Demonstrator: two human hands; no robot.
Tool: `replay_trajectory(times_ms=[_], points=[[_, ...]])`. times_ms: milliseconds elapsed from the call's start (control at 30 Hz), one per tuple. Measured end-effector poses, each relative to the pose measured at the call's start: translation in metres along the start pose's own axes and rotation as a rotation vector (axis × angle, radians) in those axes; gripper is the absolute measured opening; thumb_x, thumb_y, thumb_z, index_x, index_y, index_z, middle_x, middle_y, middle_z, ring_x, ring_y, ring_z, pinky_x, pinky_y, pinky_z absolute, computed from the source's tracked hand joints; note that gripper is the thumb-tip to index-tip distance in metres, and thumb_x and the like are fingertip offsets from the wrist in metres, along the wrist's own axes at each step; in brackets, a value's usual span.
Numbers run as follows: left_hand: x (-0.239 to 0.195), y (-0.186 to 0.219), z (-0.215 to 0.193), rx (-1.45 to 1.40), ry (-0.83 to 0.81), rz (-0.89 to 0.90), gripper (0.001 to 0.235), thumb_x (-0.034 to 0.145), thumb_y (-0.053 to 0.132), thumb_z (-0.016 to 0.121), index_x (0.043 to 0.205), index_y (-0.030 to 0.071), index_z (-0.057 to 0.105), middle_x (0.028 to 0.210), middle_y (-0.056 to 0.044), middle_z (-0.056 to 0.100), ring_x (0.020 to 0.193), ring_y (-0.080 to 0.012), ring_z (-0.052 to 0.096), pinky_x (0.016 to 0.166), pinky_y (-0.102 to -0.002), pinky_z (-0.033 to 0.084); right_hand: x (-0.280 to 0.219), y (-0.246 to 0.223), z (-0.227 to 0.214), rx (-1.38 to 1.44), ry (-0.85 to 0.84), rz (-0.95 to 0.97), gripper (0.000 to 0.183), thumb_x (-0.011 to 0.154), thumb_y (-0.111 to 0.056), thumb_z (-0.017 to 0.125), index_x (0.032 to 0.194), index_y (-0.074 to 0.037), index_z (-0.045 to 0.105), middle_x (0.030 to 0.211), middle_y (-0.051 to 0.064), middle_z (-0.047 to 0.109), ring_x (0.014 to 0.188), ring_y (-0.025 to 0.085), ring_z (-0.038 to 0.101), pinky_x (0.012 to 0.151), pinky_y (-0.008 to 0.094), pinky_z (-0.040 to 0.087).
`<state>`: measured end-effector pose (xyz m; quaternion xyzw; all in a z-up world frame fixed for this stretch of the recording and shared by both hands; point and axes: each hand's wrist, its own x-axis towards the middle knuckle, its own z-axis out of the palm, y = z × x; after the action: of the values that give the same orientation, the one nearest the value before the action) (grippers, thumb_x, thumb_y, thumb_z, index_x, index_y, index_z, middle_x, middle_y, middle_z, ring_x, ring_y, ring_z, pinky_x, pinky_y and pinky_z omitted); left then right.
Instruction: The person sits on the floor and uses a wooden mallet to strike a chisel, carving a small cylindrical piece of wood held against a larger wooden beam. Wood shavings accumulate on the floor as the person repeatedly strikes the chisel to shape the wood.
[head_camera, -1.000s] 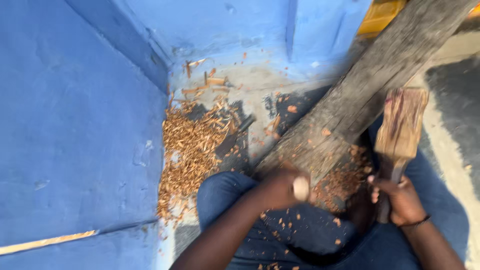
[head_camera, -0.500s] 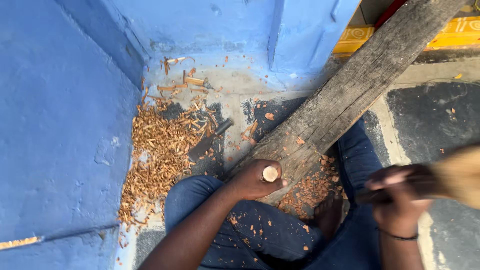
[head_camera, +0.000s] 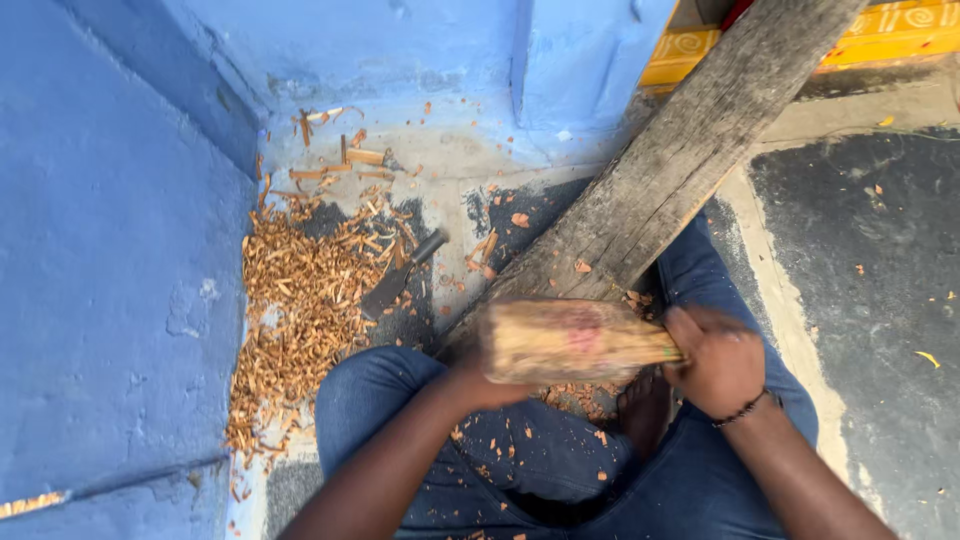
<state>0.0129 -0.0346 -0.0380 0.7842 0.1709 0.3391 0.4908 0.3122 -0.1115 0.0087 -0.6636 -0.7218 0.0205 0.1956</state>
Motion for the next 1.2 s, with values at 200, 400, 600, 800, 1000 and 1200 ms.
replay_trajectory(times_ms=[200, 400, 600, 800, 1000, 1200], points=[[-0.039, 0.058, -0.001, 0.126, -0.307, -0.077, 0.030, 0.086, 0.019, 0.084, 0.079, 0.008, 0.057, 0.080, -0.008, 0.063, 0.077, -0.0230, 0.062, 0.069, -0.041, 0.049, -0.041, 0.012, 0.041, -0.002, 0.055, 0.252, 0.028, 0.067, -0.017, 0.080, 0.089, -0.013, 0.063, 0.079, 0.015, 0.067, 0.076, 0.039, 0.068, 0.065, 0.050, 0.054], [0.008, 0.029, -0.012, 0.006, -0.084, -0.306, 0.021, 0.088, 0.019, 0.075, 0.078, 0.009, 0.059, 0.071, -0.007, 0.062, 0.066, -0.0171, 0.062, 0.062, -0.036, 0.049, -0.020, -0.013, 0.021, 0.286, 0.370, 0.200, 0.029, 0.078, -0.018, 0.077, 0.099, -0.005, 0.062, 0.087, 0.015, 0.069, 0.077, 0.032, 0.071, 0.067, 0.044, 0.055], [0.018, 0.010, -0.003, 0.197, -0.036, -0.391, 0.027, 0.086, 0.035, 0.077, 0.079, 0.012, 0.065, 0.070, -0.008, 0.066, 0.063, -0.0218, 0.066, 0.060, -0.040, 0.051, 0.021, -0.078, -0.034, 1.799, 0.672, 0.202, 0.018, 0.093, -0.001, 0.065, 0.102, -0.016, 0.060, 0.070, -0.001, 0.054, 0.060, 0.013, 0.056, 0.064, 0.032, 0.052], [0.021, 0.020, 0.000, 0.231, -0.101, -0.433, 0.029, 0.087, 0.038, 0.077, 0.079, 0.012, 0.067, 0.070, -0.008, 0.068, 0.066, -0.0251, 0.069, 0.064, -0.040, 0.054, 0.009, -0.058, -0.045, 1.399, 0.422, 0.091, 0.016, 0.107, -0.011, 0.066, 0.092, -0.010, 0.059, 0.071, 0.003, 0.059, 0.060, 0.019, 0.060, 0.061, 0.038, 0.052], [0.007, 0.023, 0.018, 0.101, 0.034, -0.202, 0.023, 0.085, 0.028, 0.074, 0.099, 0.012, 0.065, 0.090, -0.007, 0.070, 0.083, -0.0263, 0.070, 0.071, -0.039, 0.056, 0.000, 0.011, -0.010, 0.107, -0.089, -0.015, 0.037, 0.065, -0.015, 0.082, 0.094, -0.004, 0.062, 0.074, 0.017, 0.067, 0.062, 0.030, 0.067, 0.057, 0.044, 0.053], [-0.043, 0.060, 0.025, 0.271, -0.339, 0.049, 0.026, 0.083, 0.025, 0.082, 0.083, 0.011, 0.060, 0.083, -0.010, 0.064, 0.079, -0.0316, 0.065, 0.069, -0.045, 0.051, -0.044, -0.023, 0.072, 0.978, 0.031, 0.450, 0.023, 0.079, -0.006, 0.074, 0.100, -0.003, 0.066, 0.073, 0.008, 0.068, 0.056, 0.015, 0.059, 0.048, 0.032, 0.050]])
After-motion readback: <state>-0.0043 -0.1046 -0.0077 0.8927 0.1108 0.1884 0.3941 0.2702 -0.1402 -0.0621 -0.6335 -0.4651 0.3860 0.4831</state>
